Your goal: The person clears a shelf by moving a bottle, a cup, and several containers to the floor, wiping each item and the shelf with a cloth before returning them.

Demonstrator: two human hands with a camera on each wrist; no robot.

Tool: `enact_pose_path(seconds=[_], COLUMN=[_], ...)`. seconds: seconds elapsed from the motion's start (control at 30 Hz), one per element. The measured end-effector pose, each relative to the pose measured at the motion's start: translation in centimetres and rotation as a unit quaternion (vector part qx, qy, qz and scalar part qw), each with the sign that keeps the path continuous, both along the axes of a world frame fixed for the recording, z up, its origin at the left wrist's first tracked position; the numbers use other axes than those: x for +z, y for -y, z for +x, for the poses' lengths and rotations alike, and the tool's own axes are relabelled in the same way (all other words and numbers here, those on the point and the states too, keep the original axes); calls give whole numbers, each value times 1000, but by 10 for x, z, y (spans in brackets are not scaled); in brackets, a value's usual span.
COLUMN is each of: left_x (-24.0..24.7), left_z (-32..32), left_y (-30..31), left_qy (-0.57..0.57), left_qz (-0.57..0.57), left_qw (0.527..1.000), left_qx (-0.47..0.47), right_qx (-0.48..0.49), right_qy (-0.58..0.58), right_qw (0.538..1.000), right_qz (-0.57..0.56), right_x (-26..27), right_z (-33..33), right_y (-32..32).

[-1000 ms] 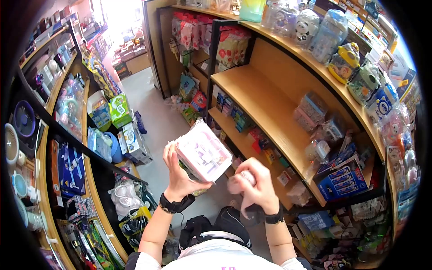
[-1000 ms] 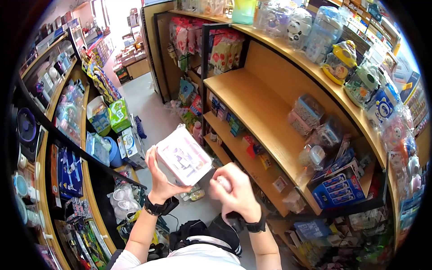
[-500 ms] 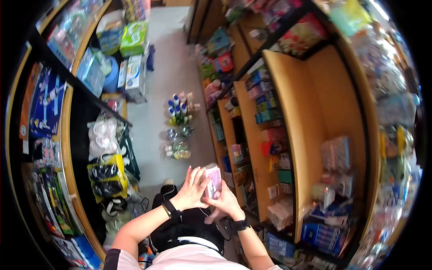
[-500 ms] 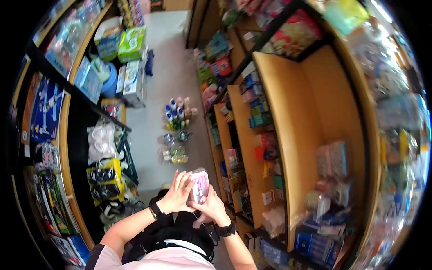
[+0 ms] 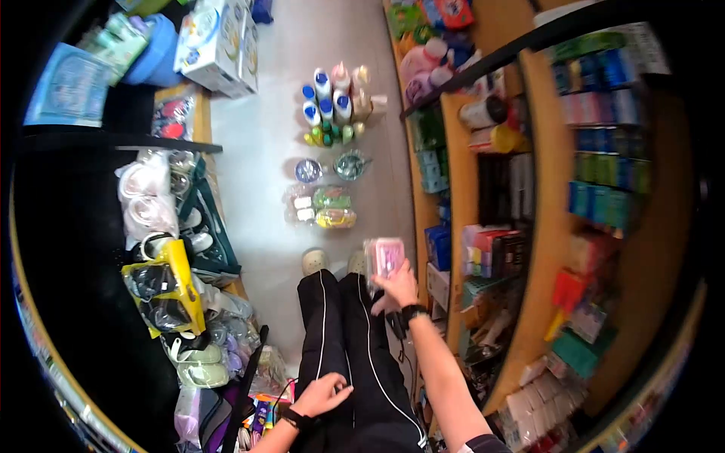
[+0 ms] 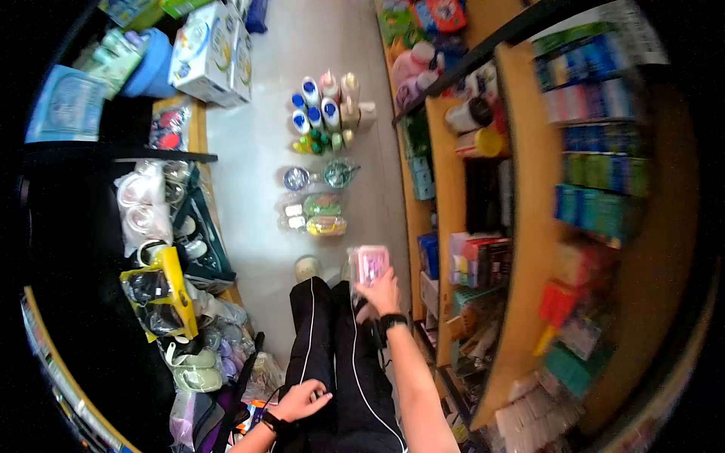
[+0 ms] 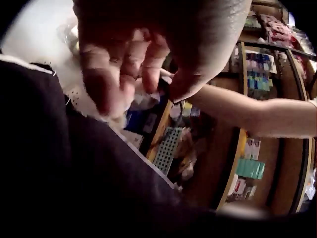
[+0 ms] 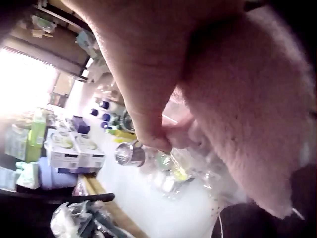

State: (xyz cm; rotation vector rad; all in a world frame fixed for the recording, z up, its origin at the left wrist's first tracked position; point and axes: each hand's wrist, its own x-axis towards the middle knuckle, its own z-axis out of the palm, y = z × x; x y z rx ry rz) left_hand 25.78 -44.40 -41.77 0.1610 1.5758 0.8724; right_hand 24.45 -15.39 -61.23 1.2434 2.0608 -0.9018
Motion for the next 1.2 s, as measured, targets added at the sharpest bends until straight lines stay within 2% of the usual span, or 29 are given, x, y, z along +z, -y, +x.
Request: enact_pose_path(seconds=[0.03, 0.13, 0.2, 0.27, 0.3, 0.4, 0.53, 0.57, 0.67, 0.7, 0.77, 0.8, 0.83, 0.87, 0.93, 0.97, 1.0, 1.03, 1.07, 1.1, 1.13, 1.17, 1.2], left_x=[-12, -54, -67, -73, -80, -95, -102, -103, -100, -95, -83, -78, -85, -81, -70, -63, -51, -31, -8, 15, 32, 50, 69], left_z=[7, 27, 11, -17, -22, -34, -46, -48, -53, -52, -48, -44, -17, -9, -8, -12, -20, -30, -42, -57, -68, -79, -91], left_y=[2, 8, -4, -26, -29, -30, -29, -30, -34, -36, -36, -35, -20, -15, -15, -16, -21, -26, -33, -42, -50, -59, -70], left_qy=[40, 66, 144, 93, 109, 128, 169, 175, 153, 150, 144, 139, 190, 163, 133, -2, -140, -170, -200, -260, -323, -369, -414], left_qz=[9, 90, 122, 130, 139, 176, 167, 166, 169, 151, 126, 115, 107, 74, 29, 78, 127, 116, 109, 127, 179, 199, 221], left_qw=[999, 994, 982, 983, 979, 974, 967, 966, 970, 973, 978, 981, 973, 982, 990, 997, 980, 978, 973, 956, 929, 908, 883], left_qx=[5, -5, 8, 95, 96, 66, 89, 91, 88, 86, 78, 73, 72, 54, 48, -7, -59, -46, -31, -47, -18, -16, -11], right_qx=[-10, -28, -9, 16, 27, 49, 47, 42, 146, 123, 75, 67, 50, 34, 58, 46, 128, 17, -175, -158, -229, -209, -212], right_qy=[5, 9, -2, -10, -1, 4, -33, -52, -180, -163, -126, -63, -84, -73, -39, -53, -124, -70, -99, -185, -298, -342, -321], right_qw=[1000, 997, 995, 994, 995, 994, 991, 993, 960, 971, 987, 995, 994, 996, 997, 997, 983, 989, 923, 918, 811, 827, 812], right_qz=[20, 74, 103, 105, 101, 102, 117, 96, 155, 122, 65, 42, 52, 36, 19, -17, 33, -128, -327, -314, -448, -393, -439], right_x=[-31, -119, -172, -221, -237, -273, -319, -323, -336, -334, -304, -272, -266, -237, -174, -139, -110, -44, 14, 11, 52, 105, 146], right_z=[-9, -39, -58, -76, -88, -118, -131, -133, -122, -113, -90, -86, -62, -49, -20, -7, 11, -1, 0, 30, 41, 36, 35], right_y=[-3, -11, -18, -28, -32, -37, -39, -40, -38, -40, -49, -47, -41, -34, -14, -5, 11, 13, 17, 31, 41, 49, 50])
